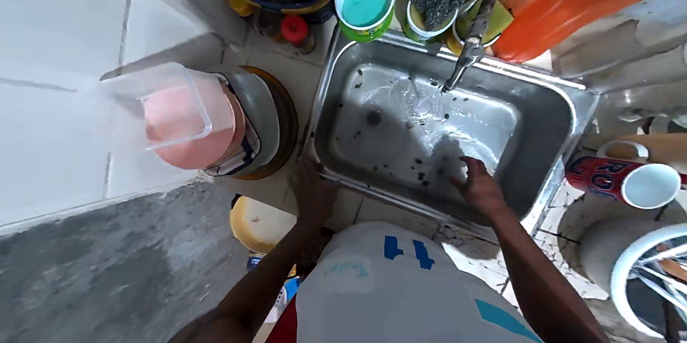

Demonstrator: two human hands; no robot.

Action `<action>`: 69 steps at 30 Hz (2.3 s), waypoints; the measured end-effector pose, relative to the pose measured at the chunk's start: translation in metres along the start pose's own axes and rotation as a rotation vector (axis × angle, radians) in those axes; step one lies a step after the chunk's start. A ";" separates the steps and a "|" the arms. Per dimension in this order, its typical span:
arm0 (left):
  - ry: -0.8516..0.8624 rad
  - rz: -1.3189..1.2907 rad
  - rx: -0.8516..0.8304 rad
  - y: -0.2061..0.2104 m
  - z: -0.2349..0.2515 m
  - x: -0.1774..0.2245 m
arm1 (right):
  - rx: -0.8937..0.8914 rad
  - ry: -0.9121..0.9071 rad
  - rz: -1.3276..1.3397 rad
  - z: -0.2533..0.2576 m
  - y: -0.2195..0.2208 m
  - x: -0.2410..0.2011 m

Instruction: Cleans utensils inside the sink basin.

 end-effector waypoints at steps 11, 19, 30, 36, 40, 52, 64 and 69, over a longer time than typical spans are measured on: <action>0.108 -0.263 -0.616 0.042 0.077 0.092 | -0.026 -0.095 -0.036 -0.046 0.041 -0.026; 0.191 0.013 0.075 -0.005 0.108 0.047 | -0.001 -0.320 -0.250 -0.067 0.033 0.037; 0.082 -0.075 -0.222 0.045 0.102 0.036 | -0.158 -0.197 -0.321 -0.078 0.075 -0.024; 0.194 -0.887 -0.462 0.056 0.114 0.119 | -0.454 -0.301 -0.103 -0.045 0.114 -0.158; 0.255 -0.603 -0.203 0.033 0.131 0.118 | -0.365 -0.398 -0.023 -0.009 0.111 -0.181; 0.235 -0.029 -0.135 0.099 0.188 0.033 | 0.403 0.138 0.058 0.083 0.024 0.023; 0.281 -0.499 -0.192 0.098 0.198 0.117 | 0.017 -0.099 0.074 0.070 0.061 -0.123; 0.360 -0.199 -0.081 0.054 0.233 0.097 | 0.118 -0.338 0.283 0.089 0.000 -0.107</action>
Point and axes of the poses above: each hand's wrist, its own z-axis towards the middle knuckle, its own y-axis out of the palm, x = y × z, the point moved 6 cm from there along z, towards the middle knuckle, and after that the axes turned 14 degrees about y, right-handed, at the moved point
